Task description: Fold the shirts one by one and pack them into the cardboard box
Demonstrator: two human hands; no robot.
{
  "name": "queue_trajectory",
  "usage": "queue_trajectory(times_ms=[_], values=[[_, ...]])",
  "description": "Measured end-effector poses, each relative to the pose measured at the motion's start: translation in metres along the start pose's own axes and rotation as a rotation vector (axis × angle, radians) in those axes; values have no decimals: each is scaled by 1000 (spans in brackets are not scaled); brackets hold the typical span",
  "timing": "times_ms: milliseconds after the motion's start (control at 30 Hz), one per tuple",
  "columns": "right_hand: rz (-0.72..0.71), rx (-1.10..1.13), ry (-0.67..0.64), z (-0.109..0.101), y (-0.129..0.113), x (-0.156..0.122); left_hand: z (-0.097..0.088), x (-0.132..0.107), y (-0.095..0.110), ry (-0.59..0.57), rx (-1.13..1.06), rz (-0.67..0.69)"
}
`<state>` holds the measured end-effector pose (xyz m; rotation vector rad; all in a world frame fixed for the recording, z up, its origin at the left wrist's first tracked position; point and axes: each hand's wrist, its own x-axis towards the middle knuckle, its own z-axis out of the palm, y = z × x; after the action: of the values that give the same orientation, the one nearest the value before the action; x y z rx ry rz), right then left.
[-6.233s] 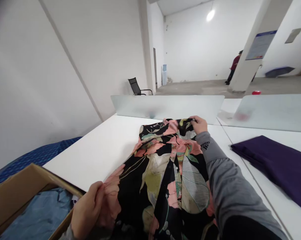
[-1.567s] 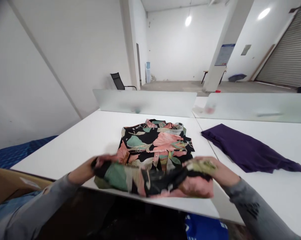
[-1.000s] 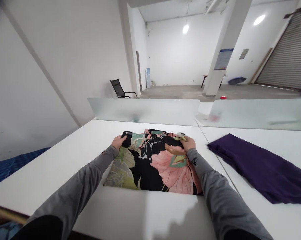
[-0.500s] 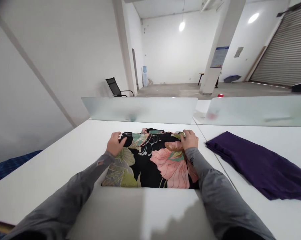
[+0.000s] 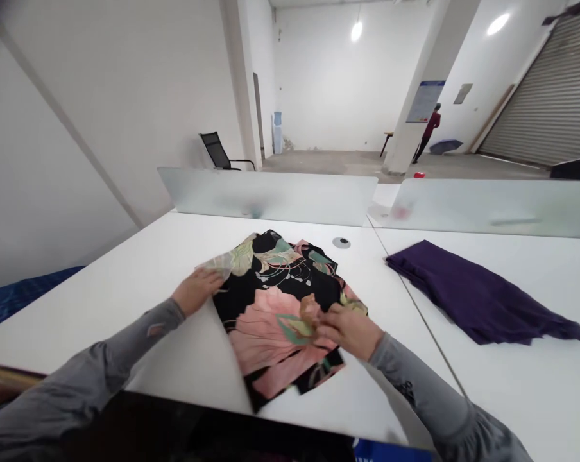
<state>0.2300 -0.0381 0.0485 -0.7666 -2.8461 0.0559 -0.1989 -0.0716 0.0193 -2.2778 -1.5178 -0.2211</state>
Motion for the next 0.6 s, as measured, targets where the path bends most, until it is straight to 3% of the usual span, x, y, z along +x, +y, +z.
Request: queue_trajectory(times_ms=[67, 133, 233, 300, 433, 600], values=[[-38, 243, -68, -11, -22, -18, -7, -18, -14, -12, 51, -80], [37, 263, -15, -18, -23, -38, -19, -40, -10, -30, 62, -35], [199, -75, 158, -15, 9, -66, -42, -74, 15, -47, 23, 211], [233, -276, 195, -6, 37, -72, -53, -91, 34, -36, -17, 367], [68, -358, 208, 11, 68, -43, -55, -95, 64, 24, -135, 529], [-234, -231, 93, 13, 64, 30, -27, -65, 78, 65, -224, 562]])
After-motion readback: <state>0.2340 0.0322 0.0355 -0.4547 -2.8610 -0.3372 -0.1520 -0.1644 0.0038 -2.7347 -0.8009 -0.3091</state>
